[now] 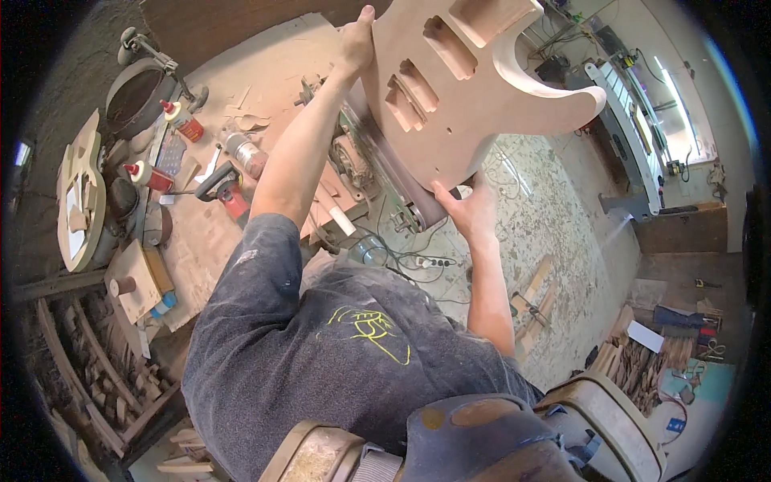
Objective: The person sands the curved edges of a wooden electric guitar body using a belt sander, rotating and turning the body to reach all sides.
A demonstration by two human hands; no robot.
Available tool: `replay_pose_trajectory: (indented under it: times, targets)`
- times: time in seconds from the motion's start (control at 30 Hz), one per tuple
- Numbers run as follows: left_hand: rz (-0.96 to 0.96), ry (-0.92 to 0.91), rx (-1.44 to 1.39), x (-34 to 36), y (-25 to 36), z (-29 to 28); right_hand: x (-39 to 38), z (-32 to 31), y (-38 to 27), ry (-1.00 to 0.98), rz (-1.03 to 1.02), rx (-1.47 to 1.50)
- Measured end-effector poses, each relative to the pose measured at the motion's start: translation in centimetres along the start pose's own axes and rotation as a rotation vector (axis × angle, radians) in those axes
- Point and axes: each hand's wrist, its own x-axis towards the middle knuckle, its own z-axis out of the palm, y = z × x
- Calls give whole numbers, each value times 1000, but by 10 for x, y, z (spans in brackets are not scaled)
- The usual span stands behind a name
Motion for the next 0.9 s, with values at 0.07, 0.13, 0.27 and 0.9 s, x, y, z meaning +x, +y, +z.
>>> replay_pose_trajectory:
  times: [0.07,0.13,0.27,0.9]
  targets:
    - [34,24,-127,-14,17,12,-5,-5,6,4,20,-102]
    - [67,55,-250,-31,31,16,-11,-15,1,1,24,-109]
    - [-34,76,-284,-51,43,15,-16,-29,-6,-62,13,-85]
    - [-483,-399,-916,-166,142,92,86,-227,-83,59,-206,221]
